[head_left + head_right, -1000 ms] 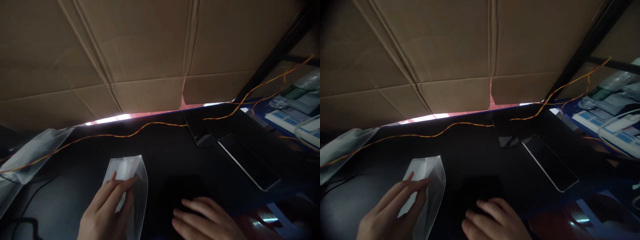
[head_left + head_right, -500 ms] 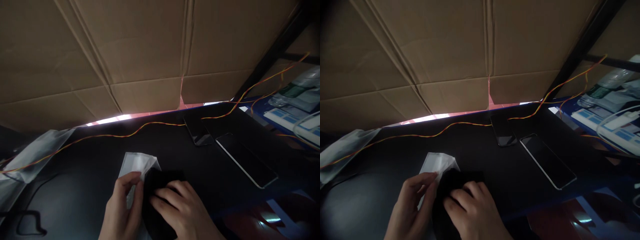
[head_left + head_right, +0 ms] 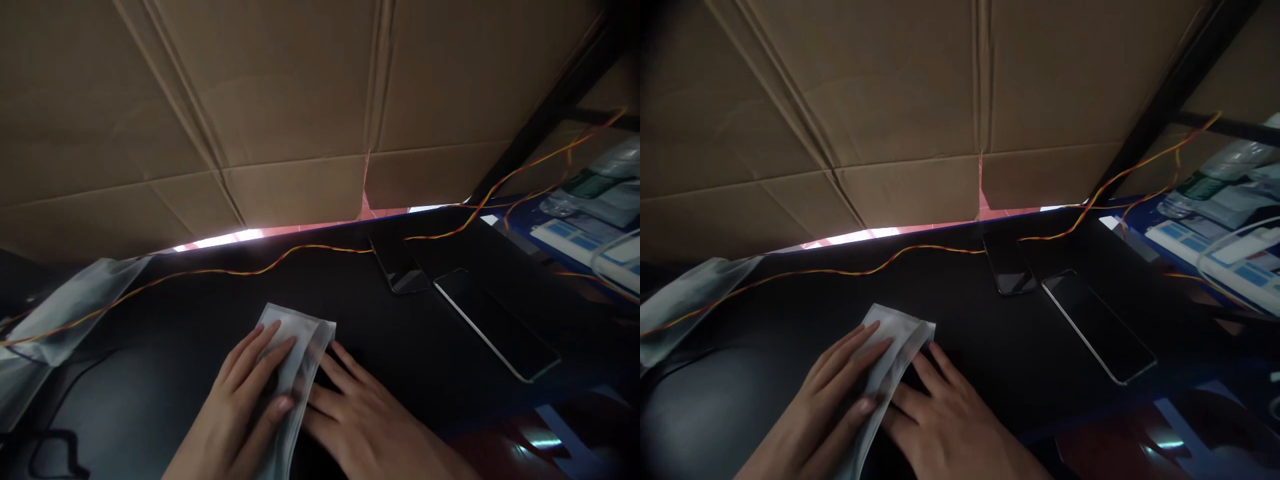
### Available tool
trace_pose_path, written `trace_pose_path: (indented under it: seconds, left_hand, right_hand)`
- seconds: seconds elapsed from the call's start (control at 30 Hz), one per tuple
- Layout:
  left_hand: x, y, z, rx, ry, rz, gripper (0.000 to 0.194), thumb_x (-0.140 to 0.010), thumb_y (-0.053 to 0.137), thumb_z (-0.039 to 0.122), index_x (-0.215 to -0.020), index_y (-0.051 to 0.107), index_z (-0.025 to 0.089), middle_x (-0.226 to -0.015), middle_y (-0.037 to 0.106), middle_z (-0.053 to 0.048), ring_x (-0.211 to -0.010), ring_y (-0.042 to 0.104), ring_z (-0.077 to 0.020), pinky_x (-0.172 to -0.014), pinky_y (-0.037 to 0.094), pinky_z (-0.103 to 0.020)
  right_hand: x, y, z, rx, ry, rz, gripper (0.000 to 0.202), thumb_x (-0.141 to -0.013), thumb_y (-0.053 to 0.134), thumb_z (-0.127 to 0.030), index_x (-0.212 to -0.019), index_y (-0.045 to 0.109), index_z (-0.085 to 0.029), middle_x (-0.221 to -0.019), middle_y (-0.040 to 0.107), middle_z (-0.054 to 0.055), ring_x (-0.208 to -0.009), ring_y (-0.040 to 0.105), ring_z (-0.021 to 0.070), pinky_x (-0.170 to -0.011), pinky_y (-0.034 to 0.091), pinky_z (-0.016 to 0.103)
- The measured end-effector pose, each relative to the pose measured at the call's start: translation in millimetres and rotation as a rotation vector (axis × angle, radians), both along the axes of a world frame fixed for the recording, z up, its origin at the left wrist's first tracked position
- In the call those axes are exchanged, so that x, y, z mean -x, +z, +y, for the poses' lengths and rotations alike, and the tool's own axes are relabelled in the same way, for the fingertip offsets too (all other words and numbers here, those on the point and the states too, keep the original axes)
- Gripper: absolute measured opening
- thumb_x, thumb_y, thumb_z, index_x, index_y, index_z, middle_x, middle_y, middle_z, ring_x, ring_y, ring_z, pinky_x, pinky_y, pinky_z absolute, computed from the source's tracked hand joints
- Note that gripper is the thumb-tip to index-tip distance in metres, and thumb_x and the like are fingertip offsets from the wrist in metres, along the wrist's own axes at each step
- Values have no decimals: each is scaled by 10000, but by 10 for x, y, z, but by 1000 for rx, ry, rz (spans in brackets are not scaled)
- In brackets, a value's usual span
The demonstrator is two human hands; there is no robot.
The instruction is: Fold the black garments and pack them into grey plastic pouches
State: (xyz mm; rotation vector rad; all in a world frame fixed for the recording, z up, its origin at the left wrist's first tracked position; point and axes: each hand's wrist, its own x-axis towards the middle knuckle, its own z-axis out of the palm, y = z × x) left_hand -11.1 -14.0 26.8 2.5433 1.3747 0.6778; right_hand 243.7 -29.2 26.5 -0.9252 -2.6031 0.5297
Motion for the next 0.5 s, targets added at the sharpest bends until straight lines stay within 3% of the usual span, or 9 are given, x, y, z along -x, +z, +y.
trace_pose_path:
  seconds: [0.13,0.27,0.33,0.4,0.5]
  left_hand:
    - [92,-148,-23,-42,-79,157,630,-1155,410,381,-1764,263,323,-1757,473,-47,-1621,442,-312,-1213,471,-580]
    - [-22,-158,-74,-89,-84,177,671,-1163,396,494,-1773,231,267,-1765,445,-95,-1632,408,-327,-1223,434,-590]
    - [-70,-158,-83,-114,-62,174,685,-1161,399,520,-1771,238,255,-1772,428,-119,-1633,400,-340,-1219,433,-602]
    - [-91,-167,-84,-111,-39,178,681,-1162,391,518,-1773,232,264,-1781,406,-132,-1631,397,-354,-1211,442,-621]
    - [-111,-186,-92,-79,-29,178,695,-1156,394,518,-1782,193,292,-1794,372,-145,-1625,399,-381,-1193,481,-642]
  right_hand:
    - [-14,1,13,43,75,-3,417,-1175,510,-489,-1425,710,-223,-1574,680,19,-1680,306,300,-1406,140,547]
    - [105,-42,-22,-13,44,-25,365,-1190,477,-357,-1279,792,-196,-1400,789,40,-1656,365,282,-1407,170,496]
    - [185,-66,-26,-45,6,-26,374,-1184,463,-285,-1371,755,-146,-1473,749,74,-1662,352,255,-1401,199,411]
    - [267,-65,-3,-61,-60,5,439,-1162,497,-272,-1548,624,-108,-1628,622,108,-1675,322,229,-1391,221,371]
    - [380,-37,57,-63,-179,57,582,-1132,562,-317,-1686,462,-167,-1749,462,96,-1673,333,247,-1388,251,437]
